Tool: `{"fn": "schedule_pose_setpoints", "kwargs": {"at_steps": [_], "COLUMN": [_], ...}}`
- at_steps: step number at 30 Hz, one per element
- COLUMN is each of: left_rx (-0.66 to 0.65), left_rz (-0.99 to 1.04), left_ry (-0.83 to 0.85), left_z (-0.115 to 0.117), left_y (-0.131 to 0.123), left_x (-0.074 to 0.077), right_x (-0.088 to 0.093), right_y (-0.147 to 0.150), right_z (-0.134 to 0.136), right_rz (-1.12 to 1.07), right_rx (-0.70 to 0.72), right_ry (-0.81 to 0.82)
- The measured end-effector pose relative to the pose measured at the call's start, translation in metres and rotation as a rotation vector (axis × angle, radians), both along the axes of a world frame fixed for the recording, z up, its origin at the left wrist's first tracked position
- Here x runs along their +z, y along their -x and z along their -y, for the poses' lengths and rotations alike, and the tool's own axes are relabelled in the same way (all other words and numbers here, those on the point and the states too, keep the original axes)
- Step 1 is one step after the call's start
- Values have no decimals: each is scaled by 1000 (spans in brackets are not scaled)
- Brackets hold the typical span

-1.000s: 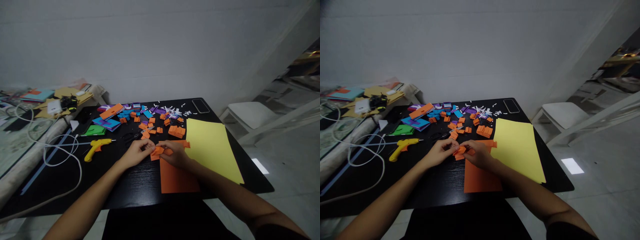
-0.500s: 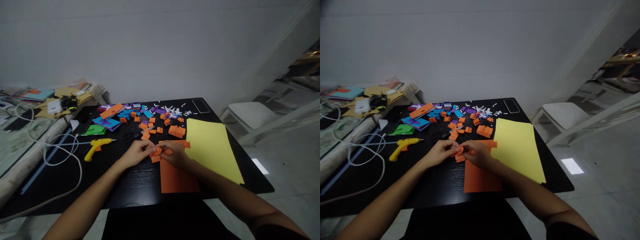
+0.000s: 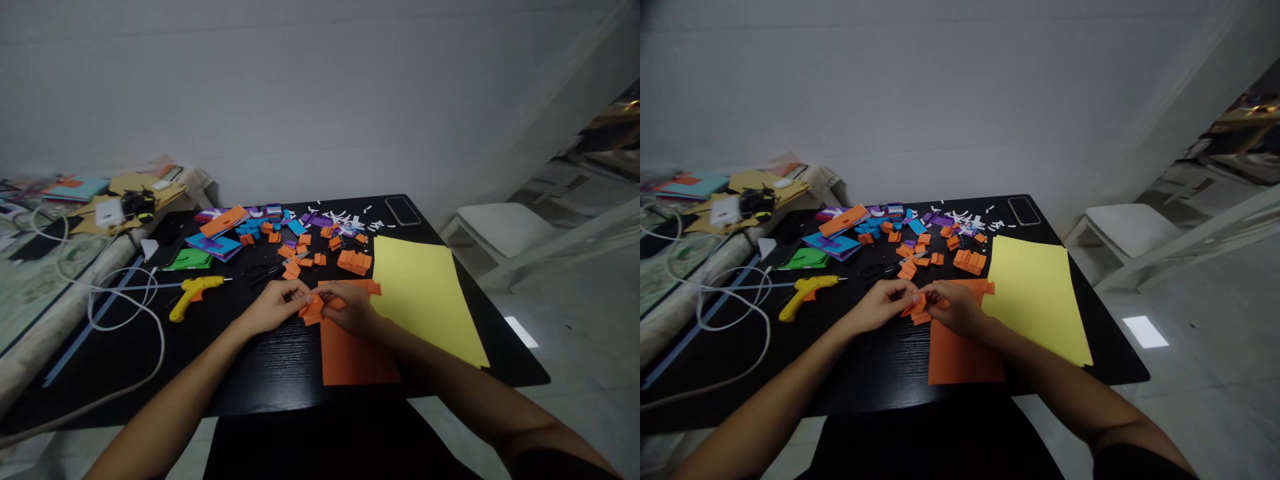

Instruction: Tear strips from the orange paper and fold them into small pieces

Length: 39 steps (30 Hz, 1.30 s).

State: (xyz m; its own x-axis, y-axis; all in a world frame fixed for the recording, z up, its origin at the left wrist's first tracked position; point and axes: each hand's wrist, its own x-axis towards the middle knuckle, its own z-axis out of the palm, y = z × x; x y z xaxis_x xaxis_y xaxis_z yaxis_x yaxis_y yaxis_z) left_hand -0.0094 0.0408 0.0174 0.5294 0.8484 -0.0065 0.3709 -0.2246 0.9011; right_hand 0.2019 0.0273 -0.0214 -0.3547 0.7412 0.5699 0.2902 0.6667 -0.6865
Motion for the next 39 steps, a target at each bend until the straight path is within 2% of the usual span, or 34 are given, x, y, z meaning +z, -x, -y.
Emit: {"fn": "schedule_pose_setpoints", "kwargs": {"at_steps": [8, 18, 27, 35, 39], "left_rx": [-37, -89, -114, -125, -107], "left_rz": [38, 7, -17, -65, -32], "left_ry": [77, -2, -42, -111, -76], "left_z": [-1, 0, -3, -1, -1], "left_y": [0, 0, 2, 3, 2], "left_x": [1, 2, -4, 0, 2], "right_x": [0, 1, -6, -7, -5], "right_y": [-1, -2, -4, -3, -4], "right_z": [-1, -1, -3, -4, -4], "right_rz": [41, 25, 54, 64, 70], "right_rx": [-5, 26, 47, 40, 40], "right_ry": [16, 44, 20, 23, 64]}}
